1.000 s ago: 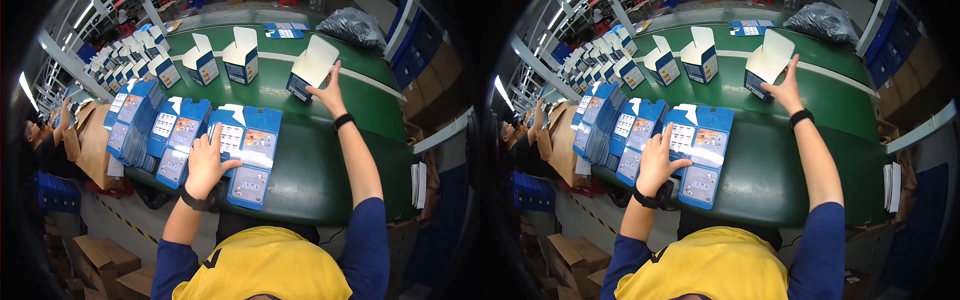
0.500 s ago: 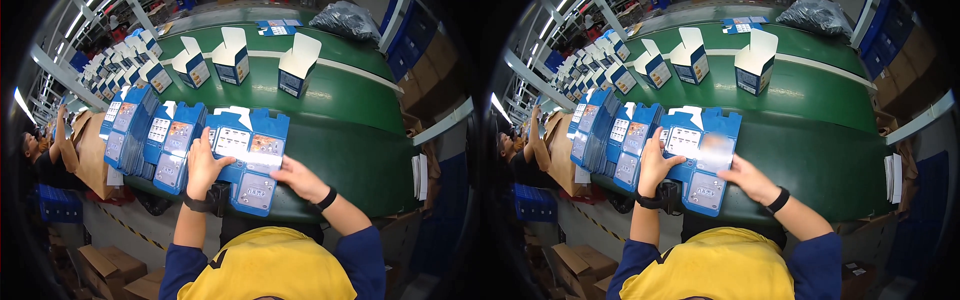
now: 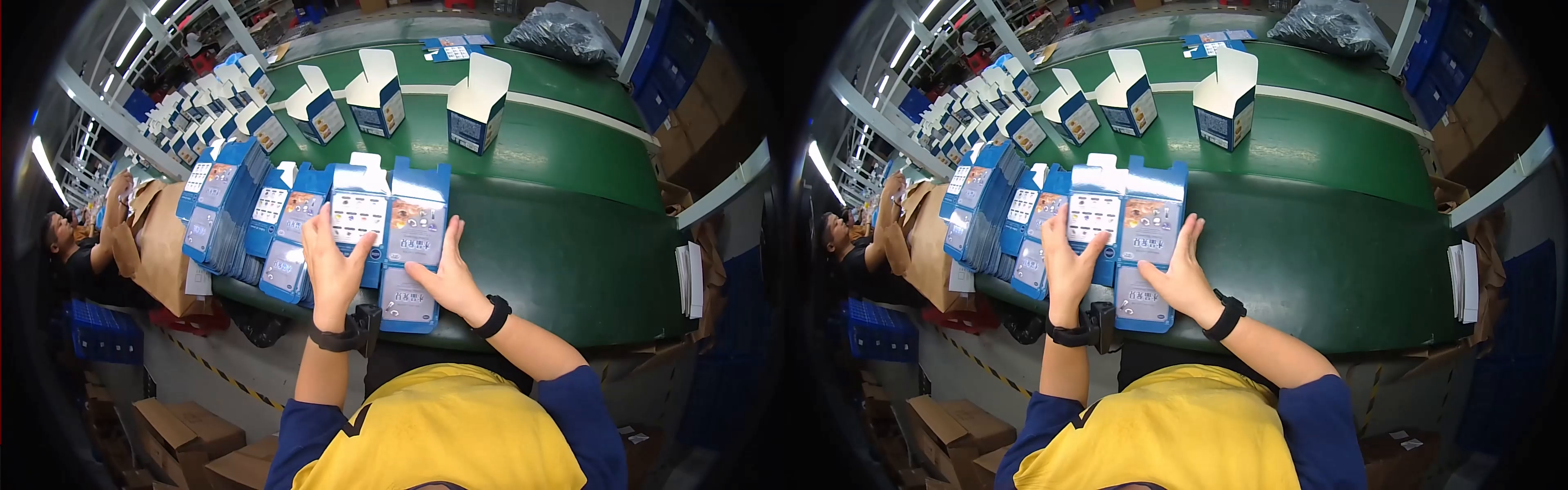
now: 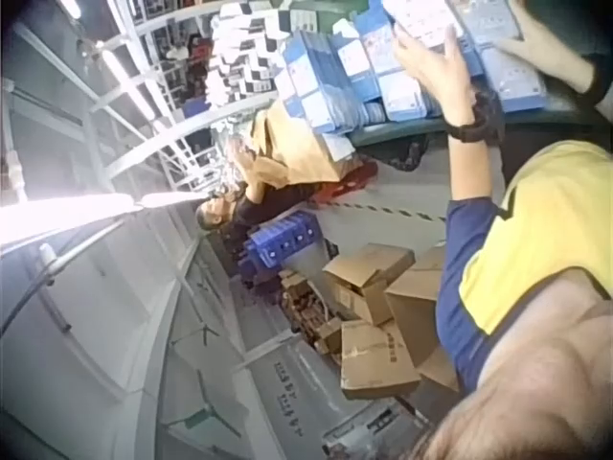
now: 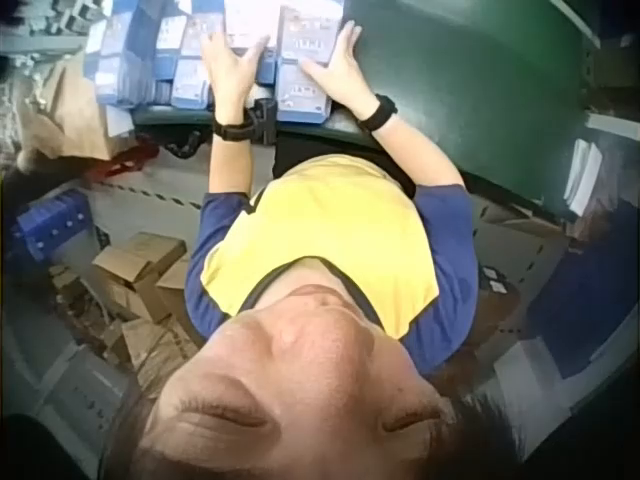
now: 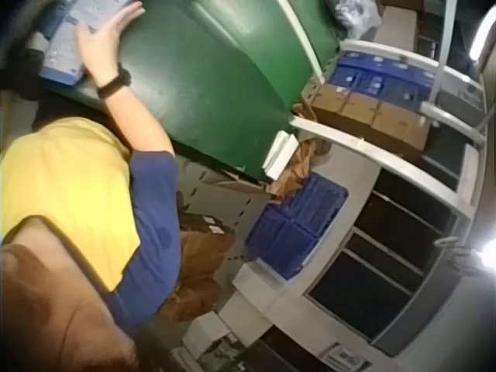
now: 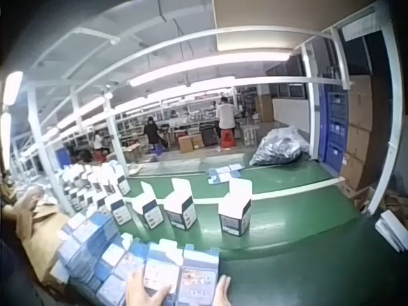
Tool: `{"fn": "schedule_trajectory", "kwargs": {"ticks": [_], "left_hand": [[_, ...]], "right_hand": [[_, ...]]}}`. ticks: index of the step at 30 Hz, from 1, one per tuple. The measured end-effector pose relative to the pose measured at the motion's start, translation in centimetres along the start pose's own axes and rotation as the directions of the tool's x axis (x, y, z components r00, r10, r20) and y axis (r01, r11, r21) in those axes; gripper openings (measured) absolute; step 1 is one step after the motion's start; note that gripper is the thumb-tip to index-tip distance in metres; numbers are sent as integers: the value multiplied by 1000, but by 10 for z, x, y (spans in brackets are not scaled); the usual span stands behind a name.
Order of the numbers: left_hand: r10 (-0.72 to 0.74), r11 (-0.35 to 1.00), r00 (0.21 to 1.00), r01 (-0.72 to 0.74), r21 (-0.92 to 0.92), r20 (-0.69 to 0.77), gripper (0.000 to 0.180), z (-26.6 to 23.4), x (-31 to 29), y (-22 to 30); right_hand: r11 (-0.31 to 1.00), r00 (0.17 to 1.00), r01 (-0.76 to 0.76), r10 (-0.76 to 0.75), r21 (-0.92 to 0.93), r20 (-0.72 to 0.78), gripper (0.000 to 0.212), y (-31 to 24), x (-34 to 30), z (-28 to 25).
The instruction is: The person picks up stacks of flat boxes and places them on a conveyor belt, then moves a red stool aside. They then pick up the flat boxes one at a time, fold them into shape, and place the assembled boxes back onto the belt.
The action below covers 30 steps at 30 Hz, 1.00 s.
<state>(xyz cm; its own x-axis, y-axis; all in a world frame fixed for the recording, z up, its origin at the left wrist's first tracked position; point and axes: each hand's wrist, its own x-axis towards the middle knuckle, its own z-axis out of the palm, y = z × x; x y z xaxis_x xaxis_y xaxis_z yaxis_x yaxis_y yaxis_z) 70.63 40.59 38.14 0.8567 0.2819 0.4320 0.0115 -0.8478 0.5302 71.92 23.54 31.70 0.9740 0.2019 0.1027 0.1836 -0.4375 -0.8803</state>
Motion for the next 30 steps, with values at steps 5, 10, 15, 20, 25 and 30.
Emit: {"fn": "schedule_trajectory", "kwargs": {"ticks": [5, 10, 15, 20, 25, 30], "left_hand": [[-136, 698, 990, 122, -706, 37, 60, -17, -6, 22], [-22, 375, 988, 148, -915, 151, 60, -6, -23, 57], [133, 275, 964, 187, -943, 230, 65, 10, -25, 77], [351, 317, 757, 457, -831, 551, 76, 10, -38, 104], [832, 377, 383, 141, -915, 401, 129, 35, -54, 119], [617, 605, 630, 3, -796, 472, 90, 37, -48, 109]], "right_hand": [[881, 984, 173, -176, 440, -36, 76, -50, -12, -54], [891, 900, 362, -410, 272, 145, 36, -40, -43, -110], [756, 755, 628, -649, 182, 91, 44, -31, -52, -137], [870, 914, 382, -405, 311, 10, 105, -2, -58, -140], [773, 986, 166, -120, 612, -116, 154, 30, -46, -121], [744, 961, 268, -161, 613, -225, 156, 9, -45, -139]]}}
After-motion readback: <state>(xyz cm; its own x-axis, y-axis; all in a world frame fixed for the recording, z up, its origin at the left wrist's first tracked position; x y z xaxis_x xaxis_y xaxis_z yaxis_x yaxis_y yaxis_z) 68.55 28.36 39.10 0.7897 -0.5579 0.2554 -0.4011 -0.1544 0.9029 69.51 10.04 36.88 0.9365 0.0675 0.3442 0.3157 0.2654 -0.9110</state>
